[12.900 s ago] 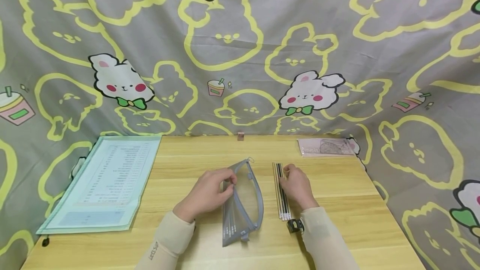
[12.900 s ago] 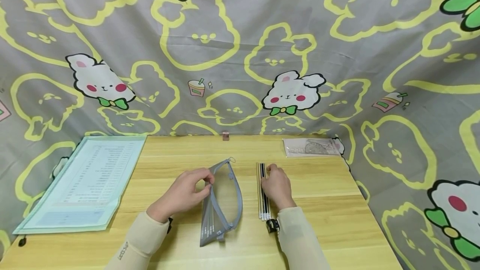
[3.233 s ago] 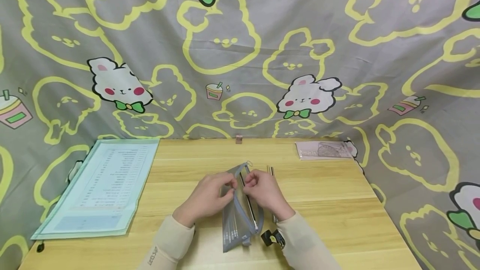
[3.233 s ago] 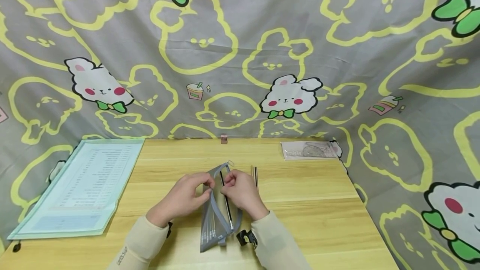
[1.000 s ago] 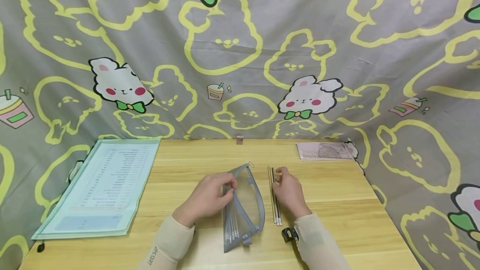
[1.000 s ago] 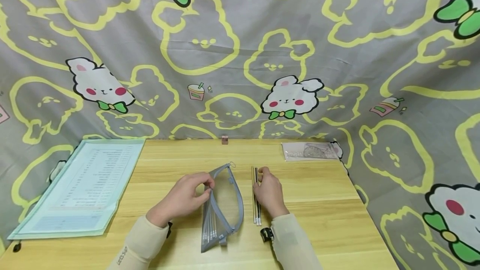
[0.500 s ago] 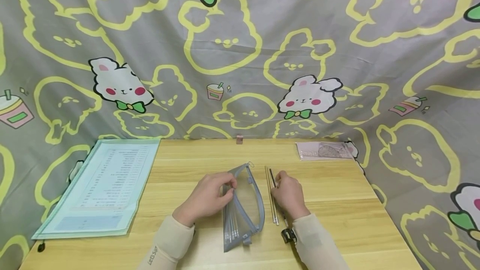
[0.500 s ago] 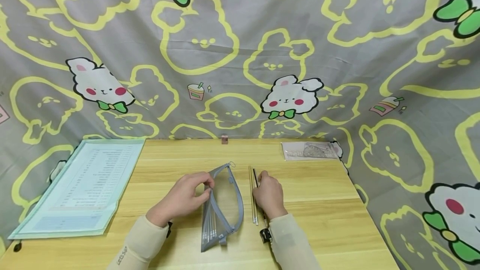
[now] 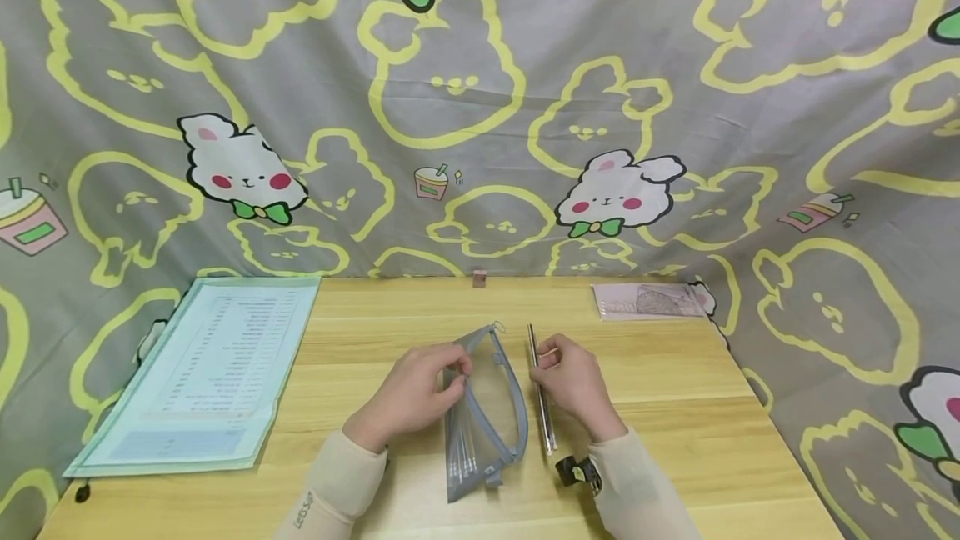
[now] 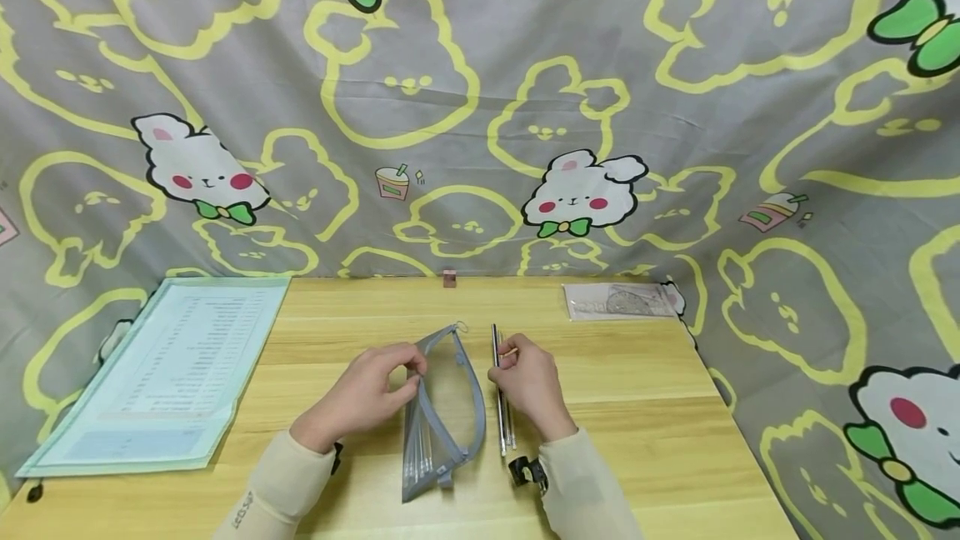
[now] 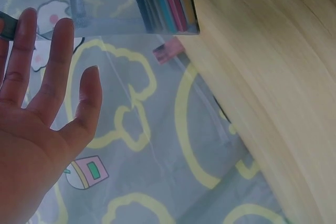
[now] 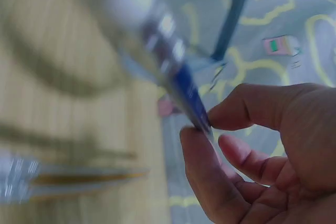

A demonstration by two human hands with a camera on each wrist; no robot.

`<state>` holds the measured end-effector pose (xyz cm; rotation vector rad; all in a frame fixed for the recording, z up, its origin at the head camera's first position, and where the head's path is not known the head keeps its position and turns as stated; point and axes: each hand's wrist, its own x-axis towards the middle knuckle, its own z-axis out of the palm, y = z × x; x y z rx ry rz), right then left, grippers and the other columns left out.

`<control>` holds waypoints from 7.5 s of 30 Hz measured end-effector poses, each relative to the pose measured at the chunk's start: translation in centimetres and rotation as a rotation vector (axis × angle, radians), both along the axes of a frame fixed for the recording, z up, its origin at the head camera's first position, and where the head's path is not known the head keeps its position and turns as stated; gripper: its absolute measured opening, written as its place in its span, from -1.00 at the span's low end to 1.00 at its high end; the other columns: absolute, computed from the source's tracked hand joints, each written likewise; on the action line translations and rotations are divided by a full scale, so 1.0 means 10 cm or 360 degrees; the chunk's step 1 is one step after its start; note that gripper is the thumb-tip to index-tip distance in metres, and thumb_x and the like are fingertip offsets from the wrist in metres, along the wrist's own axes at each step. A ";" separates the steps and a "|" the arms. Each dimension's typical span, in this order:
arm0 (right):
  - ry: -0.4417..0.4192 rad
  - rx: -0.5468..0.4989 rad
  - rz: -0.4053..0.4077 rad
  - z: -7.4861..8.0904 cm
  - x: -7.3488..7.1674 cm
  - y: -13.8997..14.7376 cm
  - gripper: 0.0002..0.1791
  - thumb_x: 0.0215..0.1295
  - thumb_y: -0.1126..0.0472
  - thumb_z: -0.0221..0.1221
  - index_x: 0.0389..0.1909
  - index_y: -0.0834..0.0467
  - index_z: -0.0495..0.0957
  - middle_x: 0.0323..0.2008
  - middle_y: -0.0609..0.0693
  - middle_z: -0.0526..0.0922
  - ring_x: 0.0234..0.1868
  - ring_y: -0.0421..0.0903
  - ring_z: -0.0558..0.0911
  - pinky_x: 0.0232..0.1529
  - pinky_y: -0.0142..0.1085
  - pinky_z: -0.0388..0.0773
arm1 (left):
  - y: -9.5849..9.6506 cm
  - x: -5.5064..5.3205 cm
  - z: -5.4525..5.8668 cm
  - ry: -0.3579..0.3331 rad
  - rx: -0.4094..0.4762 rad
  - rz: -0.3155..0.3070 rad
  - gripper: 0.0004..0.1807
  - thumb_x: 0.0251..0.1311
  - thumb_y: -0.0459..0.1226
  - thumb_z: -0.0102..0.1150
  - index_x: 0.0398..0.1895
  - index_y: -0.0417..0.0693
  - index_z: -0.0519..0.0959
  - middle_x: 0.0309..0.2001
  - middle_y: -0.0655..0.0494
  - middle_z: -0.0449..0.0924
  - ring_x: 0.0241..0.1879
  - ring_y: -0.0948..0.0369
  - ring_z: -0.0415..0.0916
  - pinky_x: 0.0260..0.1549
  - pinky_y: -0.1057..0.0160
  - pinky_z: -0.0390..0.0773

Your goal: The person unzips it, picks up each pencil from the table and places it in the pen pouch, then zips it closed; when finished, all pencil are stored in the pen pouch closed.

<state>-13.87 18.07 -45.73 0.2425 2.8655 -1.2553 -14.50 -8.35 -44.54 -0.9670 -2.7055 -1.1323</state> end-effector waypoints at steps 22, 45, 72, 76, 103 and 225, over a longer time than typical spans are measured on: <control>-0.0124 -0.0402 0.0325 0.26 0.13 -0.39 -0.73 0.13 0.44 0.31 -0.13 0.22 0.60 -0.33 0.05 0.67 -0.53 -0.13 0.65 -0.39 -0.11 0.75 | 0.02 -0.01 0.00 0.0048 0.0021 -0.0026 -0.80 0.23 -0.36 0.32 -0.23 0.19 0.64 -0.19 0.34 0.73 -0.11 0.31 0.70 -0.07 0.19 0.68; 0.0027 -0.0094 0.0480 0.15 -0.02 -0.55 -0.85 0.22 0.43 0.28 -0.21 0.25 0.60 -0.39 -0.01 0.67 -0.50 -0.19 0.61 -0.50 -0.35 0.61 | 0.07 -0.01 -0.01 0.0029 0.0062 -0.0090 -0.86 0.24 -0.38 0.30 -0.19 0.04 0.66 -0.18 0.30 0.72 -0.09 0.27 0.70 -0.06 0.11 0.71; 0.0088 0.0180 0.0067 -0.15 -0.04 0.07 -0.64 0.28 0.23 0.36 0.05 0.26 0.59 -0.07 0.15 0.73 -0.21 0.01 0.70 -0.12 -0.04 0.67 | 0.01 -0.02 -0.01 -0.0060 0.0047 -0.0029 -0.80 0.28 -0.38 0.29 -0.21 0.18 0.63 -0.14 0.24 0.75 -0.07 0.14 0.72 -0.03 -0.03 0.70; 0.0084 0.0229 0.0042 -0.25 -0.08 0.09 -0.51 0.29 0.23 0.37 0.19 0.30 0.52 0.06 0.28 0.68 -0.02 0.20 0.69 0.08 0.16 0.63 | 0.02 -0.03 -0.02 -0.0052 0.0036 -0.0032 -0.80 0.28 -0.38 0.29 -0.21 0.18 0.63 -0.14 0.24 0.76 -0.07 0.14 0.72 -0.03 0.01 0.70; 0.0102 0.0313 0.0113 -0.40 -0.08 0.05 -0.58 0.26 0.37 0.30 0.15 0.30 0.54 -0.04 0.23 0.72 -0.08 0.18 0.73 0.00 0.07 0.71 | 0.02 -0.01 -0.01 -0.0034 0.0008 -0.0007 -0.81 0.29 -0.36 0.30 -0.20 0.20 0.63 -0.11 0.28 0.76 -0.05 0.28 0.70 0.00 0.10 0.69; 0.0013 -0.0006 0.0514 0.21 0.04 -0.56 -0.87 0.25 0.35 0.39 -0.41 0.12 0.64 -0.52 -0.10 0.63 -0.55 -0.20 0.57 -0.54 -0.37 0.55 | 0.03 0.00 0.01 -0.0006 0.0033 -0.0062 -0.86 0.25 -0.37 0.30 -0.20 0.06 0.66 -0.19 0.22 0.75 -0.13 0.15 0.70 -0.10 0.13 0.66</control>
